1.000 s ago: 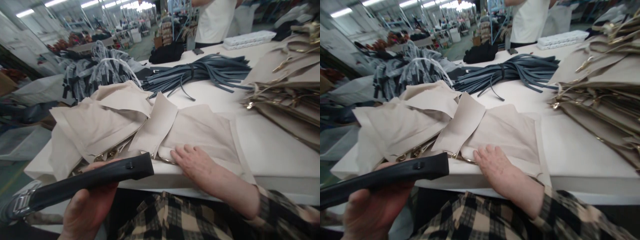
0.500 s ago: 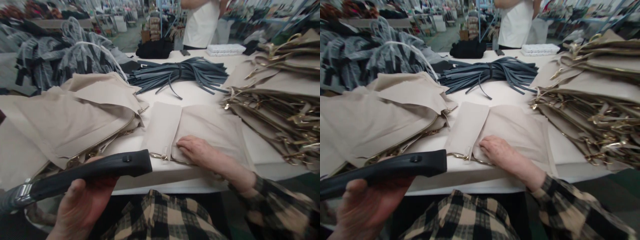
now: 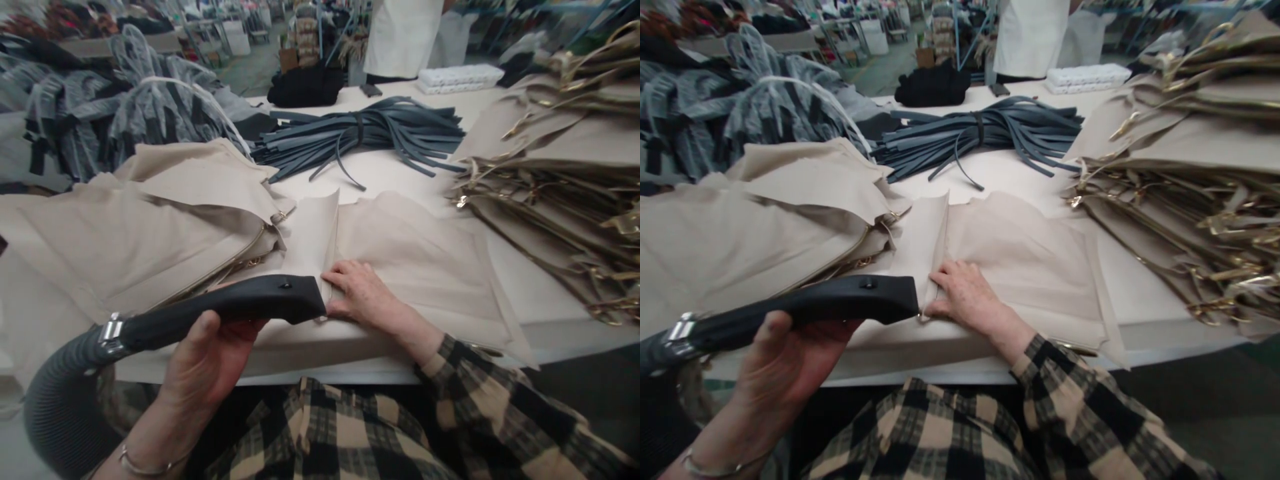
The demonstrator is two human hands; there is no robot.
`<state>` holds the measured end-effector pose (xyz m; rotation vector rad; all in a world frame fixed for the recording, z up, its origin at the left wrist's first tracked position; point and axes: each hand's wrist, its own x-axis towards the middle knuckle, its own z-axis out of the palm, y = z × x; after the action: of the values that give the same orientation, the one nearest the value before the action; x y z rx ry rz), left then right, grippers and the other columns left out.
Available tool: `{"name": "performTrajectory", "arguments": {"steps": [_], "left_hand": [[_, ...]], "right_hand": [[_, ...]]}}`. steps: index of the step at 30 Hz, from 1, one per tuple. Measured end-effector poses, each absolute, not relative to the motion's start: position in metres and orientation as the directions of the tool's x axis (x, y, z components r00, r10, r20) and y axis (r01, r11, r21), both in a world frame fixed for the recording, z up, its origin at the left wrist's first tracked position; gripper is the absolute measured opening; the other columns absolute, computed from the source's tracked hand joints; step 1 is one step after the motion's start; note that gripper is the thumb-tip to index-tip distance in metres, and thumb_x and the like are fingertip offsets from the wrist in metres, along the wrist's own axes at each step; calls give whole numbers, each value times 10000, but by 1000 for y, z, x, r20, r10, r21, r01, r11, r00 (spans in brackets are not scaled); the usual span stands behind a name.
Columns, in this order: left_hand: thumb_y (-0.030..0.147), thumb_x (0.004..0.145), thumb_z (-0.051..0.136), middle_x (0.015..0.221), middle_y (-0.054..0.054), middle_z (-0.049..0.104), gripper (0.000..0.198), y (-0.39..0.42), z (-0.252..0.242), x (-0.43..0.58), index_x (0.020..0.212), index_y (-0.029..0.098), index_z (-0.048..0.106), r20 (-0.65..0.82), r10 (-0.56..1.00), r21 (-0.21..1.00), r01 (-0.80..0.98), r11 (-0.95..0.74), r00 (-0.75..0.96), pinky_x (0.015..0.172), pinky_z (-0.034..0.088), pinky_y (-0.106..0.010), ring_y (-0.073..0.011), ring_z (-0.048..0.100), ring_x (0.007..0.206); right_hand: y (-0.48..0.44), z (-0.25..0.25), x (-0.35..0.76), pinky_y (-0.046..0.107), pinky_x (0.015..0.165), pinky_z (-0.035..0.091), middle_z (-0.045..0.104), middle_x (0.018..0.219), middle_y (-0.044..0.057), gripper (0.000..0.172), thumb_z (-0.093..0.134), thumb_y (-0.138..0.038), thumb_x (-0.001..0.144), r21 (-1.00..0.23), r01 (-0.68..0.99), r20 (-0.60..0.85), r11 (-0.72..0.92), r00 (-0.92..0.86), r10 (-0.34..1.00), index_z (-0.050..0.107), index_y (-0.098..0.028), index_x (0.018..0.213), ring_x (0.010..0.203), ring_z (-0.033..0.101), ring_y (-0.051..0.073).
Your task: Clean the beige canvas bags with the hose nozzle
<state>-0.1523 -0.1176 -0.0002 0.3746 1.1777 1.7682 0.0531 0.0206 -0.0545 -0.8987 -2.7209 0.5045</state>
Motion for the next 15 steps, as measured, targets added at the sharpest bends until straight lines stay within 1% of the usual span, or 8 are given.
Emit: {"name": "performTrajectory", "arguments": {"steps": [2, 5, 7, 9, 11, 13, 15], "left_hand": [[439, 531, 924, 919, -54, 781, 480, -110, 0, -149, 908, 193, 756, -199, 857, 853, -515, -87, -475, 800, 610, -381, -254, 696, 919], [374, 597, 901, 917, -50, 763, 388, -98, -4, -145, 913, 204, 753, -156, 907, 886, -461, -46, -391, 746, 601, -346, -234, 684, 877], [331, 606, 896, 891, -39, 744, 355, -90, -9, -142, 907, 209, 751, -140, 922, 911, -411, -22, -360, 744, 580, -315, -211, 667, 851], [303, 602, 895, 872, -27, 724, 332, -83, -13, -137, 886, 209, 749, -127, 925, 931, -364, -13, -357, 777, 556, -300, -193, 648, 844], [301, 603, 891, 885, -29, 715, 337, -79, -15, -132, 893, 207, 747, -114, 925, 949, -316, -7, -362, 829, 535, -318, -200, 639, 873], [313, 619, 881, 923, -44, 721, 351, -78, -16, -130, 923, 204, 743, -108, 925, 964, -266, 7, -364, 887, 514, -363, -230, 640, 924], [333, 644, 864, 957, -63, 729, 363, -81, -18, -132, 958, 200, 738, -104, 924, 973, -231, 17, -369, 932, 495, -412, -267, 644, 970]], "right_hand": [[19, -54, 51, 401, 853, 399, 626, 1134, 92, 563, 765, -559, 768, -393, 547, 100, 739, -773, 626, 659, -207, 1194, 1046, 556, 278], [16, -54, 49, 398, 858, 386, 620, 1128, 92, 632, 787, -583, 721, -416, 558, 101, 718, -756, 646, 632, -197, 1196, 1045, 554, 281], [14, -53, 49, 408, 864, 388, 620, 1127, 104, 654, 787, -591, 708, -429, 557, 112, 711, -748, 654, 617, -177, 1184, 1045, 554, 291], [12, -52, 49, 426, 878, 394, 620, 1141, 122, 683, 787, -579, 701, -441, 551, 130, 708, -742, 658, 590, -156, 1201, 1044, 553, 303], [10, -52, 50, 450, 901, 402, 614, 1194, 143, 782, 799, -560, 676, -467, 552, 141, 691, -725, 674, 540, -137, 1280, 1055, 552, 318], [9, -52, 50, 471, 928, 411, 600, 1253, 166, 910, 816, -537, 641, -506, 553, 133, 662, -709, 693, 472, -113, 1370, 1092, 546, 337], [10, -54, 50, 490, 964, 411, 585, 1291, 182, 981, 825, -516, 622, -542, 551, 110, 634, -702, 704, 430, -98, 1417, 1127, 540, 348]]}}
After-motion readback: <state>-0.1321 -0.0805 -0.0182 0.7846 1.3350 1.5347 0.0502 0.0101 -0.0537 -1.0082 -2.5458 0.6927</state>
